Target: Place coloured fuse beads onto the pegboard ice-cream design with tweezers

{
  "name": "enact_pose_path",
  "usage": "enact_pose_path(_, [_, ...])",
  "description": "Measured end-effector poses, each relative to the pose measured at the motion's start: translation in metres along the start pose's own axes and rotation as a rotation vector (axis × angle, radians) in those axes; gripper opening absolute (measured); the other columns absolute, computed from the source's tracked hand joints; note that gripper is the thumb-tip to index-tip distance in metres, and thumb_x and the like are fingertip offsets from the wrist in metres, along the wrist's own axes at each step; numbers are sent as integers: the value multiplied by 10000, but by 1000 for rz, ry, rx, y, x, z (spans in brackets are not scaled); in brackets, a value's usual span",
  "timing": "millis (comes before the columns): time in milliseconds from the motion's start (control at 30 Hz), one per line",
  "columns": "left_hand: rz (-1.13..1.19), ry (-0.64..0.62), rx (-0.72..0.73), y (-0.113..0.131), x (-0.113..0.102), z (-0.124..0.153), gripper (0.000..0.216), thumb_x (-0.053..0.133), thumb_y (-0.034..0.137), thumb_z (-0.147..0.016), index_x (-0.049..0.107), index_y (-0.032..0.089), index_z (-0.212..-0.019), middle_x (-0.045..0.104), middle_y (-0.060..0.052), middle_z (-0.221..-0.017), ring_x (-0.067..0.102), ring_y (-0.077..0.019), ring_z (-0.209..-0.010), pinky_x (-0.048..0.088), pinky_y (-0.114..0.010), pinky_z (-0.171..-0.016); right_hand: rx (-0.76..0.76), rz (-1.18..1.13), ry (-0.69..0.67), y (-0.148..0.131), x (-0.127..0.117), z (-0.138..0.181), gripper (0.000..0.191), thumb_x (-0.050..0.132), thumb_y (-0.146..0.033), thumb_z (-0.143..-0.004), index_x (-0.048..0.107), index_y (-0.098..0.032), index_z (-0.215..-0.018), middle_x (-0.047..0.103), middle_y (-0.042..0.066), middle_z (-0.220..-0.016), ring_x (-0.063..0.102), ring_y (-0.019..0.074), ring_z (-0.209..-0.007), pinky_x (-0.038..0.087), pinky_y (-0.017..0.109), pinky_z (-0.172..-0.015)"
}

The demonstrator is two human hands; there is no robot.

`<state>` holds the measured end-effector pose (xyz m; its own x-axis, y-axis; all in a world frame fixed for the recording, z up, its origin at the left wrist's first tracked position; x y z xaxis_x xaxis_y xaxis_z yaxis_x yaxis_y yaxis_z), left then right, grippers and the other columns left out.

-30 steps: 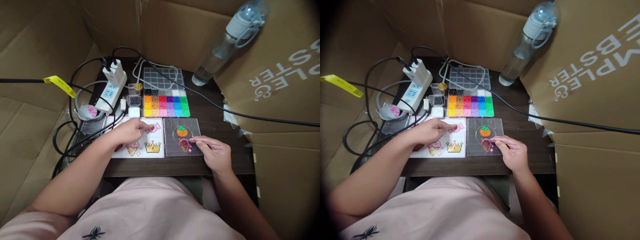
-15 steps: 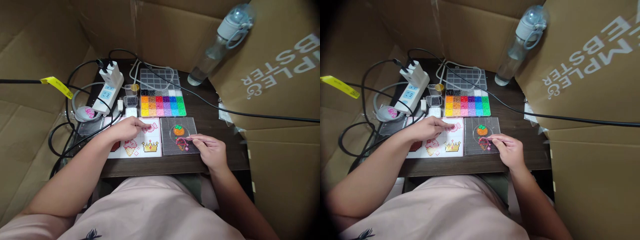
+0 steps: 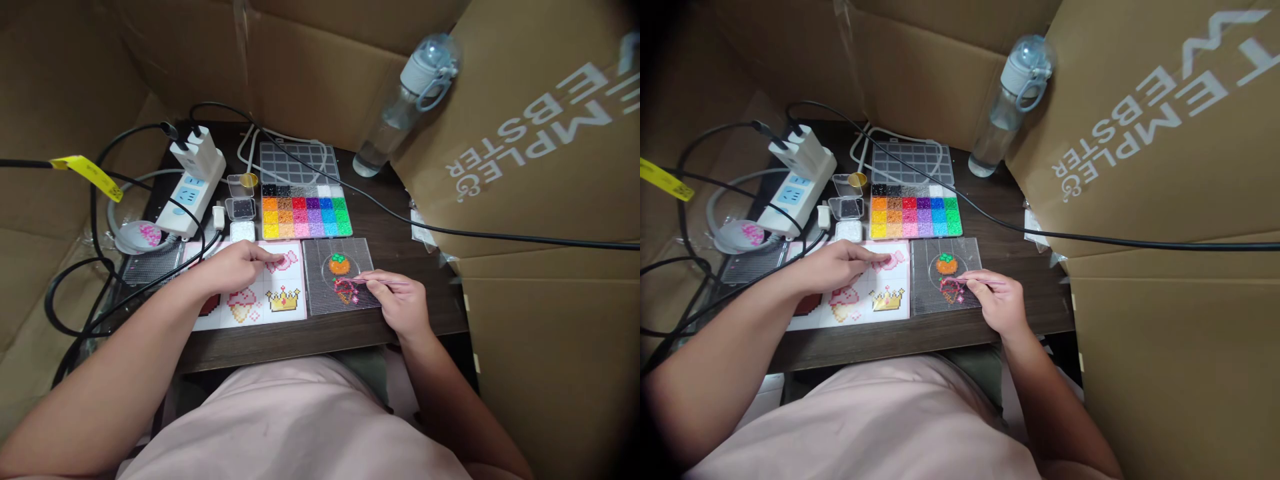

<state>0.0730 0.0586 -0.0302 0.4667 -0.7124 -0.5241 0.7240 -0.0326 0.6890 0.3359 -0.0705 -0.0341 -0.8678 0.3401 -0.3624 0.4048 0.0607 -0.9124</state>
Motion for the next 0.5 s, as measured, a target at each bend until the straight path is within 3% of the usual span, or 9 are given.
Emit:
enact_pose_path(100, [-14,-3,11,0,-1,-1,414,472,148,-837,719,271,-1146,691,19,-1246,656,-160,-1060,507,-240,-888,-9,0,-1,-2,0,-1,145,683,-318,-830,787,-221,-803,785,61,-827,745,220,-779,618,341,-739])
enact_pose_path(233, [-47,-10,11,1,-1,0,417,474,172,-842,707,271,-1173,718,8,-1199,676,-158,-919,523,-228,-734,-18,-20,-6,-2,-1,-1,137,674,-299,-836,785,-225,-805,784,56,-827,742,210,-767,612,331,-727])
enact_pose_path(367, [-95,-16,-26,2,-1,2,456,445,168,-838,689,265,-1211,781,-11,-954,645,-146,-668,465,-231,-553,-18,-37,-10,-1,-1,0,139,672,-302,-840,780,-229,-794,782,57,-819,736,212,-762,607,345,-730])
enact_pose_path(500, [-115,-13,-45,3,-1,3,460,440,195,-847,676,271,-1234,752,-14,-721,592,-150,-556,426,-247,-506,-36,-81,-56,0,-2,1,142,672,-304,-841,775,-220,-793,777,63,-807,724,216,-768,590,364,-749])
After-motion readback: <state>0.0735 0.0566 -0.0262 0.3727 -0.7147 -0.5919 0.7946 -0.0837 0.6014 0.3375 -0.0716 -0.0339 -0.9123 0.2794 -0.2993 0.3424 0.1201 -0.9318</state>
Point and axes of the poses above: each hand's wrist, its own z-axis away from the middle knuckle, its own x-axis out of the palm, y = z × x, the point moved 5 cm from there along -z, towards the middle knuckle
